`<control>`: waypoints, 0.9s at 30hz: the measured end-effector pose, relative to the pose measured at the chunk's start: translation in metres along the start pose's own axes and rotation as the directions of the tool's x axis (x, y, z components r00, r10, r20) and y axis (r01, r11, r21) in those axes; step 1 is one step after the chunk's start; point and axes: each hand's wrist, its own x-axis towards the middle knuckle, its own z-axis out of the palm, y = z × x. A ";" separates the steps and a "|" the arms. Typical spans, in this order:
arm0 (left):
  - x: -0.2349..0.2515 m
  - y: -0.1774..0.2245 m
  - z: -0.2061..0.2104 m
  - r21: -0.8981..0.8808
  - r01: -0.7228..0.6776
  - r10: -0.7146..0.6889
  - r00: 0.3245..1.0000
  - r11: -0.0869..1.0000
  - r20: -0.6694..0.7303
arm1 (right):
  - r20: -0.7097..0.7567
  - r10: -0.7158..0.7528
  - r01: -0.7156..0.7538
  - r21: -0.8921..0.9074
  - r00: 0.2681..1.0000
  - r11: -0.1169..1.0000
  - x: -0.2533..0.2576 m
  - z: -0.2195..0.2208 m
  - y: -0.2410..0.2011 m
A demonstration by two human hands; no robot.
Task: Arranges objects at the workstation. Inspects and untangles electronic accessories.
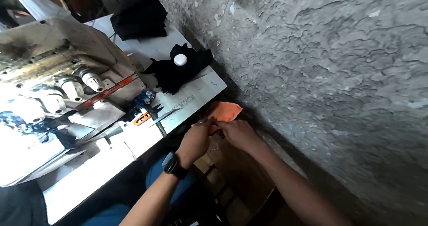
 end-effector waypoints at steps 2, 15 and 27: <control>-0.019 -0.010 0.003 0.016 0.003 -0.001 0.992 1.000 -0.127 | 0.050 0.004 -0.004 -0.012 0.999 1.000 0.025 -0.009 -0.008; 0.025 -0.001 0.015 0.273 0.212 -0.196 0.977 0.938 -0.086 | 0.222 0.044 -0.028 -0.072 0.974 0.997 0.078 -0.001 -0.010; 0.010 -0.052 0.057 0.423 -0.181 0.392 0.778 0.888 -0.491 | -0.203 0.113 -0.109 0.031 0.973 0.994 0.048 0.015 0.034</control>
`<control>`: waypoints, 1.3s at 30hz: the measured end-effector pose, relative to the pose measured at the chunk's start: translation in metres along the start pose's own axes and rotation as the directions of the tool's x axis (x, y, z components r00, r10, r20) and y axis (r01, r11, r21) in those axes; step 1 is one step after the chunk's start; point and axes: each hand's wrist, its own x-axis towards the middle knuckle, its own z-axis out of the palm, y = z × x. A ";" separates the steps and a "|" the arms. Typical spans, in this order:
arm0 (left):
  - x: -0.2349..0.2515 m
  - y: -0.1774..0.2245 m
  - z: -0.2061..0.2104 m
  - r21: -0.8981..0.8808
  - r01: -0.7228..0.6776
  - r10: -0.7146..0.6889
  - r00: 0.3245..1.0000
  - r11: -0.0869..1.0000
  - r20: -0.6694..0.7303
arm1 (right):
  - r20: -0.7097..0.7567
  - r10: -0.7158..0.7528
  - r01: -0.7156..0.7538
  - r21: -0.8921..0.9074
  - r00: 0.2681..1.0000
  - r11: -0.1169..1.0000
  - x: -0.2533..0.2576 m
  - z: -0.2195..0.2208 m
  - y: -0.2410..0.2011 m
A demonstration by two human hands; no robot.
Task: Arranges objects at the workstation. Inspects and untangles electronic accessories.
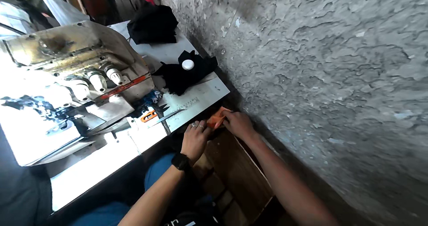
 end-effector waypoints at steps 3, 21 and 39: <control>-0.012 -0.002 0.004 0.045 0.077 -0.085 0.967 0.996 0.240 | 0.101 0.034 -0.031 -0.037 0.994 0.999 -0.006 0.004 0.005; 0.070 0.018 -0.044 -0.875 0.338 0.179 0.892 0.348 0.415 | -0.005 -0.026 0.021 0.774 1.000 0.633 -0.049 -0.070 0.016; 0.056 0.024 -0.074 -0.874 0.481 -0.176 0.857 -0.064 0.484 | -0.261 -0.189 0.232 0.959 0.947 -0.160 -0.047 0.033 0.006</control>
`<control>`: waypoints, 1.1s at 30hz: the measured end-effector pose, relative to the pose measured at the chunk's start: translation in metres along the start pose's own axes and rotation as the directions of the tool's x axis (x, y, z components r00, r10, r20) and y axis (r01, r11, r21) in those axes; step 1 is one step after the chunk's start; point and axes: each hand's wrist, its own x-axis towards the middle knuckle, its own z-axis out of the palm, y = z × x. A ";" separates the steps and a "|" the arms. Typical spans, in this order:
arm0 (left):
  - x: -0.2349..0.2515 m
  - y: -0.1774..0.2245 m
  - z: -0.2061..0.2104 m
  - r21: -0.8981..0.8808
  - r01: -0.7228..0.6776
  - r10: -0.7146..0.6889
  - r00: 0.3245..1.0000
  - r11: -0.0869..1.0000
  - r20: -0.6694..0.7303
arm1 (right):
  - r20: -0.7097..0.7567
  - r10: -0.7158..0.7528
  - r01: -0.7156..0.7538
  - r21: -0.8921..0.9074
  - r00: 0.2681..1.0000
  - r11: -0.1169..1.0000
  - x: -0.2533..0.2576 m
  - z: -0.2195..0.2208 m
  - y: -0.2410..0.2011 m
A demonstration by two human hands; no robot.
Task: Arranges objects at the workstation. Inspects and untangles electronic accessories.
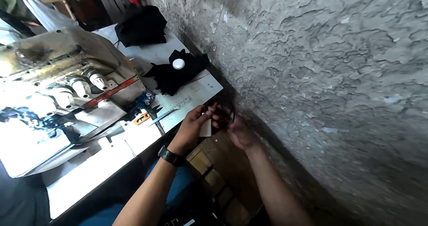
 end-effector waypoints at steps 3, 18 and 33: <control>-0.001 -0.004 0.001 0.058 0.001 0.003 0.998 0.998 -0.065 | -0.124 0.019 -0.010 0.078 0.992 0.997 -0.010 0.012 0.014; -0.004 0.002 0.007 0.198 0.104 -0.122 0.989 0.975 0.080 | -0.224 0.034 -0.080 -0.198 0.974 0.977 -0.027 0.007 -0.044; -0.005 0.022 -0.003 0.671 -0.120 0.019 0.988 0.731 0.156 | -0.233 0.168 -0.266 -0.502 0.958 0.823 -0.045 -0.001 -0.092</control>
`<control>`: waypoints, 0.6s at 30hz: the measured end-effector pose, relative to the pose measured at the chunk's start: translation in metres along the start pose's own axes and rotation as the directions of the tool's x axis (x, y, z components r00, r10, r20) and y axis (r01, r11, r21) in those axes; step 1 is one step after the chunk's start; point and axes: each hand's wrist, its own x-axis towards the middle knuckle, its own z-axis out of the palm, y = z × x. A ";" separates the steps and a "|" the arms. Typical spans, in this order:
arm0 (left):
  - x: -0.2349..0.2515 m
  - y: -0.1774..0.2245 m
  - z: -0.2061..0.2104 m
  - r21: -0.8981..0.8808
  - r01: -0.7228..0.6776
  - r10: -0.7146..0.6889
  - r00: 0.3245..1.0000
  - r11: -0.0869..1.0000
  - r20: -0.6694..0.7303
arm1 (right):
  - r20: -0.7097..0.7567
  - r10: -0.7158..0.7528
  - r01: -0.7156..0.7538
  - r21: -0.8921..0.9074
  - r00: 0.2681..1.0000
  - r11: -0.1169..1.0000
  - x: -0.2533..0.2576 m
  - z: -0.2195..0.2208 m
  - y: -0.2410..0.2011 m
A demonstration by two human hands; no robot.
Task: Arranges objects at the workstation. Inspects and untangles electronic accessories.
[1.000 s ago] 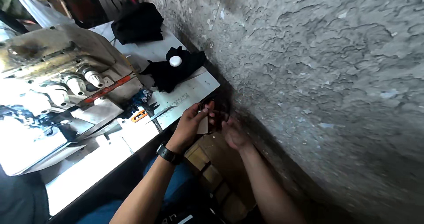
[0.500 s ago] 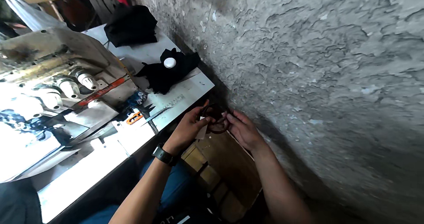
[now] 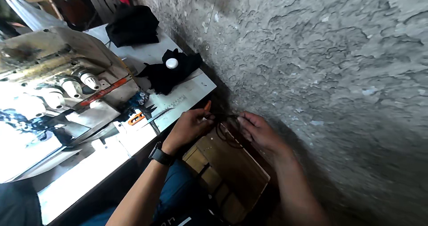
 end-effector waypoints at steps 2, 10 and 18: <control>0.001 0.002 -0.001 0.022 -0.027 0.027 1.000 0.999 0.001 | -0.020 -0.004 0.005 0.047 1.000 0.999 -0.001 0.001 0.004; 0.008 0.014 0.020 0.338 -0.139 0.187 0.976 0.931 -0.114 | -0.239 -0.181 0.187 0.000 0.954 0.982 0.012 0.020 0.013; 0.016 0.040 0.015 0.601 -0.107 0.257 0.951 0.792 -0.170 | -0.085 -0.097 0.107 0.121 0.992 0.987 0.015 0.027 -0.023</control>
